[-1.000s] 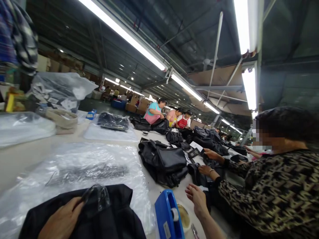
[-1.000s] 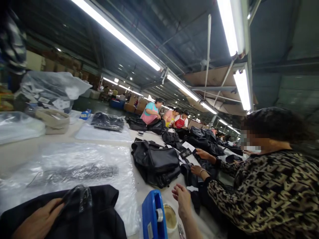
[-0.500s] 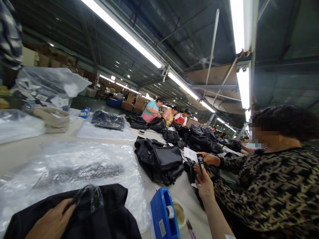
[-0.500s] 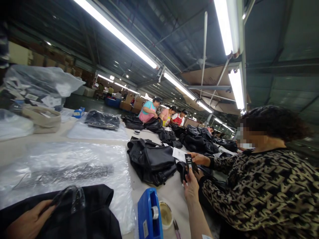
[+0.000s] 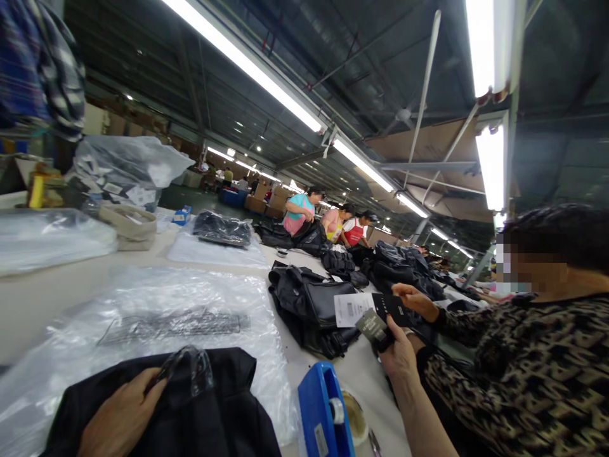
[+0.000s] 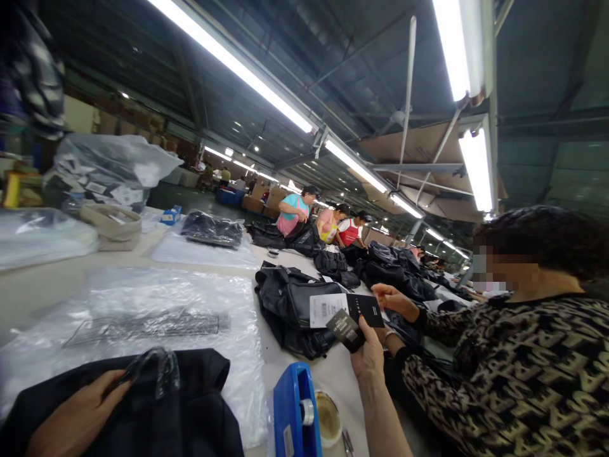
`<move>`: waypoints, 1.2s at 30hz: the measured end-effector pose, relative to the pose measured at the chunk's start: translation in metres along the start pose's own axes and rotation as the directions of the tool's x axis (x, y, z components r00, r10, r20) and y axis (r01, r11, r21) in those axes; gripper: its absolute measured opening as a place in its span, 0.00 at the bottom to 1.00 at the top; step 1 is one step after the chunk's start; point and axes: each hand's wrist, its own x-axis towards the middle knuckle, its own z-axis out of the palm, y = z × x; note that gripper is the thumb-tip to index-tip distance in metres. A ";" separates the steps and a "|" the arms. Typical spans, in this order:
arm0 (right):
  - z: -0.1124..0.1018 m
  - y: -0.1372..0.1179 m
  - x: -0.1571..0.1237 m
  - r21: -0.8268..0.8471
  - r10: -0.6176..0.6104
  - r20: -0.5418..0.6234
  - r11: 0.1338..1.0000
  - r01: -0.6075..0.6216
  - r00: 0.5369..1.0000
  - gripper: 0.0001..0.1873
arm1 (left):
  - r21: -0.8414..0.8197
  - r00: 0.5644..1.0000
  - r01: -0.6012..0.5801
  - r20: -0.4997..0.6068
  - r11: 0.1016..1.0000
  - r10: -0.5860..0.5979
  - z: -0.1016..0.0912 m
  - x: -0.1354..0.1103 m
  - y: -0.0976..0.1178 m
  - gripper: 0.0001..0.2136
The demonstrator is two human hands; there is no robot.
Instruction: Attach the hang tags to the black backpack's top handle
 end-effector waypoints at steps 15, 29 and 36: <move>0.085 0.075 -0.173 -0.312 0.421 0.632 0.907 -0.284 0.650 0.16 | -0.661 0.949 -0.201 0.053 0.723 0.312 -0.061 -0.047 0.100 0.21; 0.060 0.066 -0.185 -0.544 0.342 0.696 0.825 0.153 0.631 0.18 | -0.847 0.984 -0.076 0.021 0.526 0.175 -0.057 -0.044 0.090 0.15; 0.057 0.076 -0.203 -0.552 0.278 0.692 0.799 0.240 0.666 0.23 | -0.859 0.990 -0.109 -0.049 0.499 0.132 -0.055 -0.044 0.088 0.15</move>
